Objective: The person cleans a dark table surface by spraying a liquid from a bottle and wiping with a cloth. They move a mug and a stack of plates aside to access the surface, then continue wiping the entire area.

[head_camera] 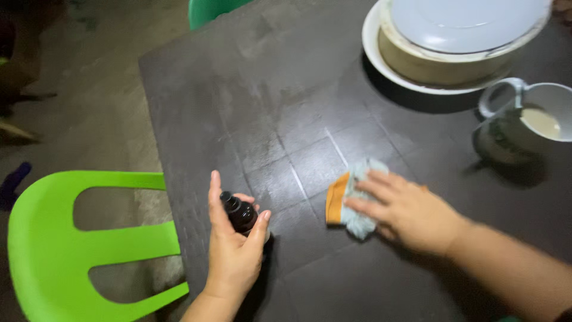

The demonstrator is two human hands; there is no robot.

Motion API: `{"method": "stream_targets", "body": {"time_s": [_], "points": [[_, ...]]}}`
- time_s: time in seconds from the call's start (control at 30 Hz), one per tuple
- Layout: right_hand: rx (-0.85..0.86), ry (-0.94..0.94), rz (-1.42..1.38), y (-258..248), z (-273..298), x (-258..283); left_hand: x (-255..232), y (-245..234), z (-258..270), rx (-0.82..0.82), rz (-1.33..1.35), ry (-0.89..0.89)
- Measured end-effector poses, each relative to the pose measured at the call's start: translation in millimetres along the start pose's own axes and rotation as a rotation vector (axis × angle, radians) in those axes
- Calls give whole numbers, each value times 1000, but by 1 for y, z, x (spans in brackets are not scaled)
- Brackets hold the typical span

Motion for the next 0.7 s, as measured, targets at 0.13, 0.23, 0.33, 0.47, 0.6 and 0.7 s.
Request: {"method": "stream_targets", "body": {"time_s": [0.13, 0.23, 0.33, 0.47, 0.6, 0.7], "points": [[-121, -77, 152, -24, -30, -16, -16, -9, -4, -7, -130, 175], [-148, 42, 204, -25, -47, -37, -15, -13, -5, 10, -160, 191], [-61, 291, 38, -10, -56, -61, -14, -18, -2, 14, -197, 194], [-192, 222, 34, -8, -64, -32, -13, -30, 4, -61, -196, 161], [-261, 58, 5, 0, -56, 13, -22, -34, 5, -87, -215, 175], [-292, -103, -14, 2, -44, 57, -21, -40, 8, -105, -236, 177]]}}
Point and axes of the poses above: each hand's wrist, its own z-axis away from the middle knuckle, its own y-axis out of the palm, x = y × z, the point moved 10 cm from there along -z, towards the middle knuckle, and after that the axes turned 1 degree about -z, right-handed, at the moved point
